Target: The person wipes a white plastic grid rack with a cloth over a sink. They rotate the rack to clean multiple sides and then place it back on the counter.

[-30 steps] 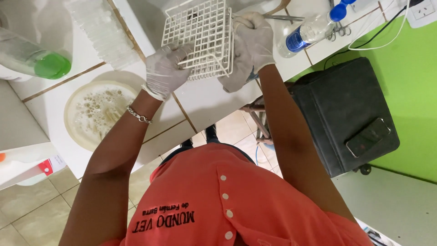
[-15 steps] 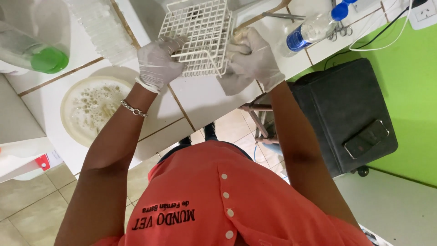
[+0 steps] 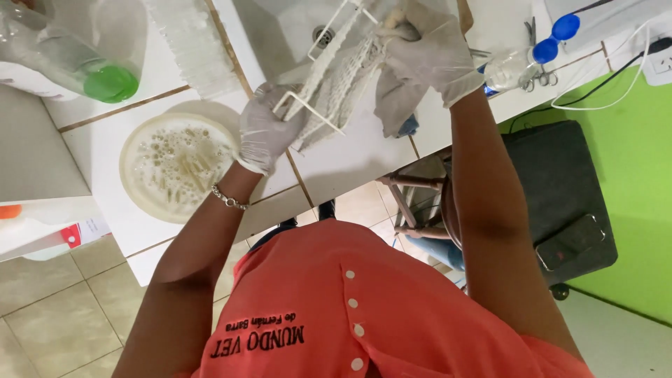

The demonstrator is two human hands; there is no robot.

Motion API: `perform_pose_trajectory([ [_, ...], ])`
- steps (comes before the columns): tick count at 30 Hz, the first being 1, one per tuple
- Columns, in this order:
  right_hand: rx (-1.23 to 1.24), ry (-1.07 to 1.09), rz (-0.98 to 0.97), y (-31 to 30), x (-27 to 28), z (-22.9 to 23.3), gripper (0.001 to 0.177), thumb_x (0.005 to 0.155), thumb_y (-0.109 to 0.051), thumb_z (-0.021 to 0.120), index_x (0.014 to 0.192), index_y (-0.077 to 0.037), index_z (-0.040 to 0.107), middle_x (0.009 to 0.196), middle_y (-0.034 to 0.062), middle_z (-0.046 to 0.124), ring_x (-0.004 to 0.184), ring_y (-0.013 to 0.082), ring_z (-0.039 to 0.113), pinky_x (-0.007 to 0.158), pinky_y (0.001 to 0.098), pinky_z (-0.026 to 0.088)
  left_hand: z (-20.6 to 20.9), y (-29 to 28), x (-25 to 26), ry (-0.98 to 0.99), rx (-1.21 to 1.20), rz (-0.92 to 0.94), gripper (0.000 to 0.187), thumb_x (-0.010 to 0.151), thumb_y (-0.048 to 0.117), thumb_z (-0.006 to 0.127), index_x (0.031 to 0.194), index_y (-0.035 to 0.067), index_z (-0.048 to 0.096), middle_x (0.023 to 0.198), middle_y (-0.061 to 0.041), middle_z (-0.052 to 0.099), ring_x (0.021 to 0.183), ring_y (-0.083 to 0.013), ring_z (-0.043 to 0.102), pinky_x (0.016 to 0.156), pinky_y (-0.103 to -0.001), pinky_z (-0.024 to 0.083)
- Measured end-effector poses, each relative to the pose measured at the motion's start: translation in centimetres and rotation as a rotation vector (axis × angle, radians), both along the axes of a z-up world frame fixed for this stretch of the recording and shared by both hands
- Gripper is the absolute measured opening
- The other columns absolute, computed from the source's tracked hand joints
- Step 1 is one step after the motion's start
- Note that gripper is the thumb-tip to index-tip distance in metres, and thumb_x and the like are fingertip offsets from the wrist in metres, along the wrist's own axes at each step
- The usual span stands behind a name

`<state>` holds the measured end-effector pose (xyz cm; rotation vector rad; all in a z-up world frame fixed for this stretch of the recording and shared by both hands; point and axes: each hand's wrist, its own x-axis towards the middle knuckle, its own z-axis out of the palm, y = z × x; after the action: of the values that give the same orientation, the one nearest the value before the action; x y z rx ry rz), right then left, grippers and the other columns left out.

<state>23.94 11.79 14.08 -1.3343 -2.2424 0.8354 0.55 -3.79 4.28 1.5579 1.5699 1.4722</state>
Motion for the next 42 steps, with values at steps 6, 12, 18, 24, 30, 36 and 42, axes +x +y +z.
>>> perform_pose_trajectory([
  [6,-0.083,-0.108,0.024,-1.0,-0.2,0.8,0.023,0.090,-0.003,0.055,0.080,-0.024,0.052,0.077,-0.0160,0.043,0.077,-0.0014,0.039,0.070,0.0167,0.032,1.8,-1.1,2.7,0.246,0.290,0.044,0.030,0.097,0.029,0.061,0.115,0.006,0.053,0.106,-0.013,0.058,0.101,-0.0312,0.064,0.078,-0.040,0.060],
  [12,0.296,-0.157,0.411,-2.2,2.0,-0.6,0.020,0.107,-0.003,0.061,0.093,-0.013,0.051,0.075,-0.0040,0.042,0.069,0.0120,0.045,0.064,0.0242,0.040,-2.0,-2.7,6.4,-0.177,0.135,-0.136,0.075,0.092,0.005,0.079,0.154,0.028,0.045,0.136,-0.008,0.046,0.127,-0.0258,0.053,0.112,-0.035,0.054],
  [18,0.235,-0.163,0.611,-7.1,-0.4,2.8,0.031,0.110,-0.011,0.071,0.084,-0.010,0.054,0.056,-0.0086,0.043,0.052,0.0067,0.044,0.049,0.0182,0.043,-2.4,-0.4,7.3,-0.394,0.140,-0.048,0.057,0.095,0.011,0.079,0.146,0.022,0.056,0.146,-0.010,0.056,0.126,-0.0232,0.057,0.113,-0.038,0.052],
  [24,-0.178,-0.214,0.449,-7.3,0.2,4.6,0.019,0.093,-0.013,0.078,0.081,-0.013,0.064,0.070,-0.0058,0.059,0.070,0.0094,0.051,0.064,0.0239,0.043,-0.2,0.2,6.3,-0.317,0.055,-0.129,0.056,0.097,0.016,0.078,0.147,0.020,0.052,0.125,-0.004,0.075,0.119,-0.0198,0.068,0.119,-0.038,0.047],
  [30,0.043,-0.443,0.337,0.0,2.5,1.6,0.031,0.103,-0.003,0.068,0.076,-0.014,0.056,0.073,-0.0011,0.063,0.071,0.0085,0.063,0.060,0.0153,0.050,-1.3,0.0,4.7,0.227,0.127,-0.225,0.096,0.070,-0.014,0.055,0.151,0.036,0.045,0.144,-0.002,0.066,0.137,-0.0262,0.064,0.118,-0.038,0.051],
  [36,0.347,0.041,0.388,0.6,2.7,-2.0,0.054,0.103,0.017,0.072,0.071,-0.014,0.041,0.061,-0.0040,0.033,0.062,0.0118,0.040,0.060,0.0212,0.040,-0.4,0.0,4.2,0.036,0.081,-0.231,0.070,0.086,0.003,0.077,0.149,0.023,0.052,0.149,-0.012,0.061,0.146,-0.0289,0.051,0.129,-0.042,0.033],
  [42,0.010,-0.230,0.515,-5.2,-0.8,1.9,0.066,0.113,-0.010,0.060,0.053,-0.021,0.035,0.046,-0.0082,0.027,0.040,0.0077,0.041,0.060,0.0220,0.060,-0.1,1.4,4.3,-0.262,0.128,-0.222,0.067,0.086,-0.017,0.053,0.146,0.013,0.055,0.151,-0.013,0.056,0.144,-0.0312,0.054,0.123,-0.038,0.049],
])
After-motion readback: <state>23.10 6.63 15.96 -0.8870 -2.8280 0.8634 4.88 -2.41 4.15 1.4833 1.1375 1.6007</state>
